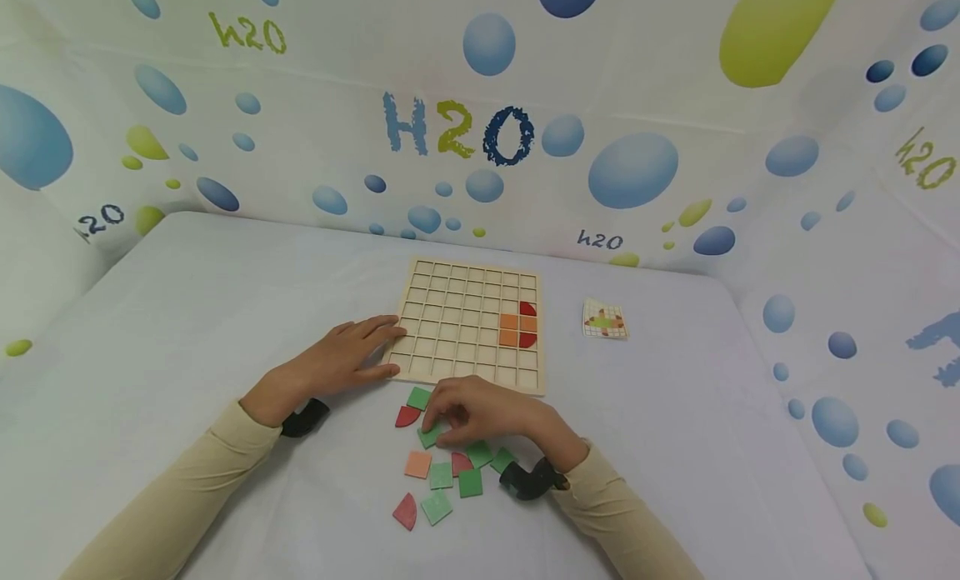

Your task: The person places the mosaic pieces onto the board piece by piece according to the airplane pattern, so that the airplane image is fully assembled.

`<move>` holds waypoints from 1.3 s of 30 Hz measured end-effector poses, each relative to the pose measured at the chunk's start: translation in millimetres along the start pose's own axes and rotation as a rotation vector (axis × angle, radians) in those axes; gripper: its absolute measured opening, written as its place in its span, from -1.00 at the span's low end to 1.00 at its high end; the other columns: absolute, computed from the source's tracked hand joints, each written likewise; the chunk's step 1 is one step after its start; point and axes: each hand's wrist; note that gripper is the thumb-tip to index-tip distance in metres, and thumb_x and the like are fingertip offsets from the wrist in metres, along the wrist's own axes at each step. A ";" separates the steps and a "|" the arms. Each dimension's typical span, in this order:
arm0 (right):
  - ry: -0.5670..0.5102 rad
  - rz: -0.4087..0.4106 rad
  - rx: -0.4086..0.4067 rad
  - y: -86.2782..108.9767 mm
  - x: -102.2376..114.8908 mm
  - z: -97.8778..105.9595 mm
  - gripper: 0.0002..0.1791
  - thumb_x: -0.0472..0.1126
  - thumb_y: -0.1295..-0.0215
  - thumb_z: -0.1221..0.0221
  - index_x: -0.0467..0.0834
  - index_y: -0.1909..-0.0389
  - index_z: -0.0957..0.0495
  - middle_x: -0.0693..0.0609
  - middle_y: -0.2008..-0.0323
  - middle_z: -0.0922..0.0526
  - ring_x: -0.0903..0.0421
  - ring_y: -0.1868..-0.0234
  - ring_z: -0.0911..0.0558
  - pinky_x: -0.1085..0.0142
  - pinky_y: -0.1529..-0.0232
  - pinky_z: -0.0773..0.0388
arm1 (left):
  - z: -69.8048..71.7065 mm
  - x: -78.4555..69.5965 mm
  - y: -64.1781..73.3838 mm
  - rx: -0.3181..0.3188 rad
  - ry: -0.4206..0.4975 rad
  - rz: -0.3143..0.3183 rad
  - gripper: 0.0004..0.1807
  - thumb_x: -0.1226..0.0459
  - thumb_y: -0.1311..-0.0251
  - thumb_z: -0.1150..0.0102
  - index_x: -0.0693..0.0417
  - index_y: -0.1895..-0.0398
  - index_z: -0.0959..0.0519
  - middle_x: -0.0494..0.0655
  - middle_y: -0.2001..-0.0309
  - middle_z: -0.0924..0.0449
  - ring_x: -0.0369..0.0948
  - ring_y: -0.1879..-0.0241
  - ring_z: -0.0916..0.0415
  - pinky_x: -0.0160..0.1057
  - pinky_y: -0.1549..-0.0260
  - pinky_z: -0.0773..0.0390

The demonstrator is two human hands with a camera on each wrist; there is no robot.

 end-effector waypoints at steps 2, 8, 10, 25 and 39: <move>0.012 0.003 -0.008 0.5 -0.6 0.3 -0.83 -0.26 -0.23 -0.33 -0.11 0.15 -0.68 0.08 0.15 -0.58 0.31 0.36 -0.48 0.49 0.33 -0.49 | -0.3 -0.2 0.2 -0.005 -0.001 -0.002 -0.38 0.03 -0.35 -0.14 0.15 -0.37 -0.33 0.17 -0.41 -0.22 0.08 -0.40 -0.17 0.25 -0.28 -0.16; 0.017 -0.001 -0.039 3.2 -2.7 2.1 -0.83 -0.26 -0.22 -0.33 -0.10 0.16 -0.68 0.09 0.15 -0.59 0.25 0.35 -0.51 0.47 0.33 -0.49 | -2.5 0.6 -0.2 -0.006 -0.010 0.001 -0.37 0.03 -0.34 -0.14 0.14 -0.37 -0.33 0.16 -0.41 -0.22 0.07 -0.40 -0.17 0.25 -0.29 -0.16; 0.011 -0.004 -0.051 3.9 -4.6 2.9 -0.83 -0.26 -0.22 -0.33 -0.11 0.16 -0.68 0.09 0.16 -0.59 0.25 0.35 -0.51 0.47 0.33 -0.49 | -3.3 0.8 -0.4 -0.005 -0.014 0.000 -0.37 0.03 -0.35 -0.13 0.14 -0.37 -0.32 0.16 -0.41 -0.22 0.07 -0.40 -0.17 0.24 -0.29 -0.16; -0.015 -0.056 -0.168 12.1 -12.7 14.1 -0.82 -0.26 -0.19 -0.37 -0.14 0.18 -0.69 0.06 0.20 -0.58 0.20 0.36 -0.52 0.41 0.29 -0.54 | -1.9 -0.2 -0.9 -0.006 -0.003 -0.004 -0.37 0.04 -0.34 -0.15 0.15 -0.36 -0.33 0.18 -0.41 -0.21 0.08 -0.40 -0.17 0.25 -0.29 -0.16; -0.073 -0.089 -0.263 19.8 -24.8 21.3 -0.83 -0.33 -0.21 -0.33 -0.19 0.17 -0.68 -0.04 0.14 -0.60 0.20 0.32 -0.59 0.35 0.28 -0.60 | -0.2 0.0 -1.1 0.004 0.003 -0.005 -0.38 0.05 -0.35 -0.14 0.16 -0.37 -0.32 0.18 -0.41 -0.21 0.09 -0.40 -0.16 0.25 -0.29 -0.15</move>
Point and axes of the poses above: each hand's wrist, its own y-axis away from the middle knuckle, its own z-axis out of the back of the hand, x = y × z
